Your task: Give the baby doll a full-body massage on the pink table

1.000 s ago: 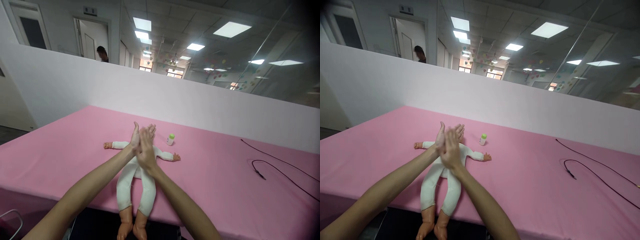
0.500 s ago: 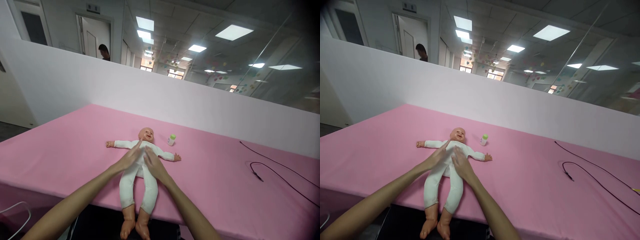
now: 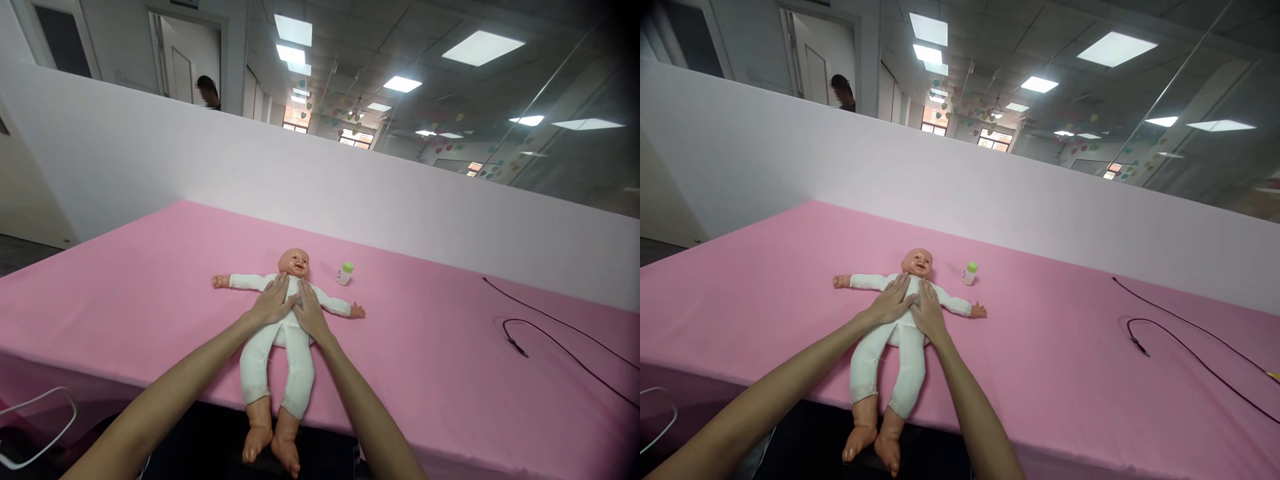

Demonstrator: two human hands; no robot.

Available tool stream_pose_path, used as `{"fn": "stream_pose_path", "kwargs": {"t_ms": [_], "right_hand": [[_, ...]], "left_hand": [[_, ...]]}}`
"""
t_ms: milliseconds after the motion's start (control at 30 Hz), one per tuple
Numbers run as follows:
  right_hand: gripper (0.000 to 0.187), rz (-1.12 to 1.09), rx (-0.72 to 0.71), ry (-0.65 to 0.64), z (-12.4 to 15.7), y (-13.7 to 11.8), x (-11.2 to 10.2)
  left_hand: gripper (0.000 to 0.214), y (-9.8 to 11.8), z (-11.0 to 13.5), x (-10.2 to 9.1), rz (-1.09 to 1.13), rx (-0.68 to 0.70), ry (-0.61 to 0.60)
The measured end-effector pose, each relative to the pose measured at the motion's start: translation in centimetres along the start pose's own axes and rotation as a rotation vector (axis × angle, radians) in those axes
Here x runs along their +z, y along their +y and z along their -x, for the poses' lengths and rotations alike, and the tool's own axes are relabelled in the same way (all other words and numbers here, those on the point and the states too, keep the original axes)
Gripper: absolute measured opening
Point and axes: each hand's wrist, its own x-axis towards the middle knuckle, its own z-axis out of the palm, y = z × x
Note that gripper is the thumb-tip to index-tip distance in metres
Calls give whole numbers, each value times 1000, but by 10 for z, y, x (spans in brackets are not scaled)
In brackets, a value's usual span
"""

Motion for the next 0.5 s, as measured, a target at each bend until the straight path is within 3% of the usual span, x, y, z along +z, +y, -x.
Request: {"fn": "stream_pose_path", "kwargs": {"t_ms": [133,267,400,500], "right_hand": [[80,-43,114,-34,16,4,-7],[89,-77,185,-140,44,-13,-18],[83,-53,72,-241,55,-31,-16],[72,-18,-59,-257,41,-32,-8]], "left_hand": [[93,-14,12,-8,82,-55,-46],[98,-10,43,-22,126,-76,-149],[90,7,66,-23,87,28,-210],[89,18,61,-13,83,106,-163]]}}
